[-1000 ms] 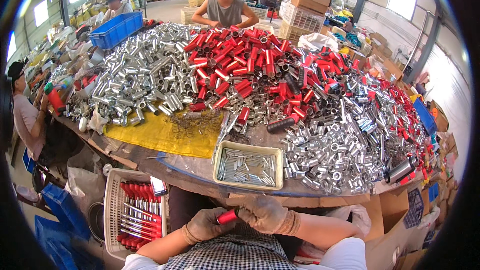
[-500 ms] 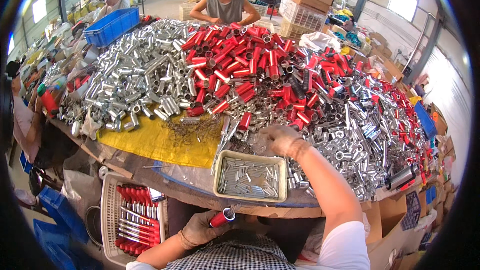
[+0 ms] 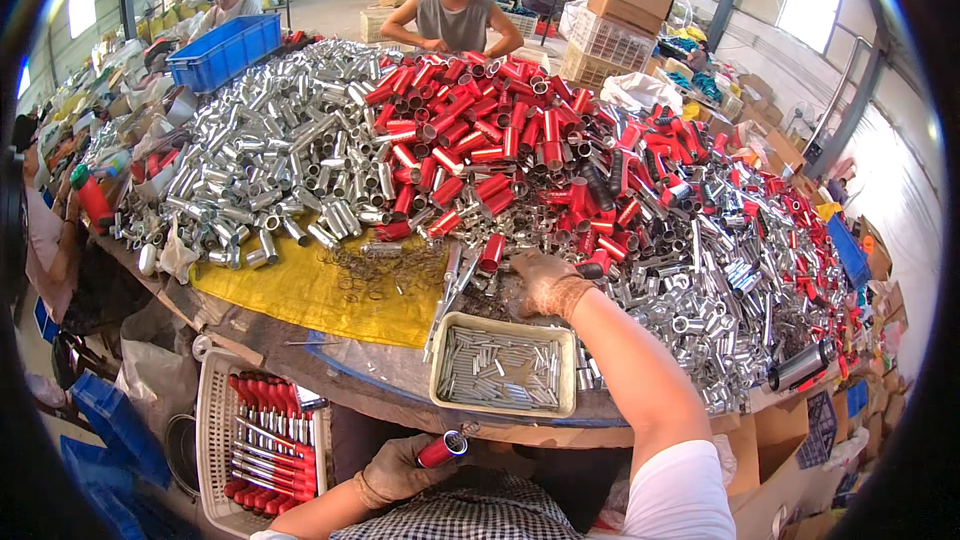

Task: The person assembles tools by inserting metal tubes, springs, and pins into plastic handles by hand, then placing the completed tools into a basket.

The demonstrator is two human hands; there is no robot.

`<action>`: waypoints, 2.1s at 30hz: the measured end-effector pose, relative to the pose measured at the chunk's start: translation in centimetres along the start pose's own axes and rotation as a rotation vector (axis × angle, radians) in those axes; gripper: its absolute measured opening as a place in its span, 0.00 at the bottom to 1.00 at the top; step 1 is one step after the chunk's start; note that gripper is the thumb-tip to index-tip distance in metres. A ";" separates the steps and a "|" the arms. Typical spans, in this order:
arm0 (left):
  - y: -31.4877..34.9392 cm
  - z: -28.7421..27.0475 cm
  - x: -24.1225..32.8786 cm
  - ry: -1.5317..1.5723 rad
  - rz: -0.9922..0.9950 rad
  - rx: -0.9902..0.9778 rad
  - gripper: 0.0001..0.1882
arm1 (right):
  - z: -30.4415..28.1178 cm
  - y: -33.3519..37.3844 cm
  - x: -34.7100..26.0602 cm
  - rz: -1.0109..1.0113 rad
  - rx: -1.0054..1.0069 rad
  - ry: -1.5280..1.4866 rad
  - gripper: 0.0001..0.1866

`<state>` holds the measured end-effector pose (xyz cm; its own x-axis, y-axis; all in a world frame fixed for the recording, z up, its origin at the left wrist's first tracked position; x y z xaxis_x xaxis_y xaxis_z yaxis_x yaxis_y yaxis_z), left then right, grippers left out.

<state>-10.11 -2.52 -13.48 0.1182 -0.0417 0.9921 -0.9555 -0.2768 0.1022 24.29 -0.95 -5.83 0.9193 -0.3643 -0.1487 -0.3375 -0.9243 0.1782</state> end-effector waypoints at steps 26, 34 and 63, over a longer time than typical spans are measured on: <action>1.1 1.9 0.3 -0.047 -0.046 -0.019 0.16 | 1.8 -0.9 0.6 -0.134 0.147 -0.181 0.30; 1.3 2.4 1.8 -0.062 -0.044 -0.039 0.15 | 2.1 -0.4 0.2 -0.062 0.156 -0.209 0.35; 2.0 3.6 -0.1 -0.049 -0.056 -0.089 0.18 | 5.0 -1.9 1.5 -0.139 0.270 -0.415 0.31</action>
<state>-11.03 -6.47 -13.63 0.1831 -0.0762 0.9801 -0.9670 -0.1939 0.1655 25.27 -0.31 -11.21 0.8198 -0.2001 -0.5365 -0.3087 -0.9436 -0.1196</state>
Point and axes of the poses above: each hand's wrist, its own y-axis away from the middle knuckle, its own z-axis out of the palm, x = y × z, the point moved 4 cm from there along -y, towards the middle knuckle, and after that the axes turned 7 degrees about -y, right-handed, at the moved point
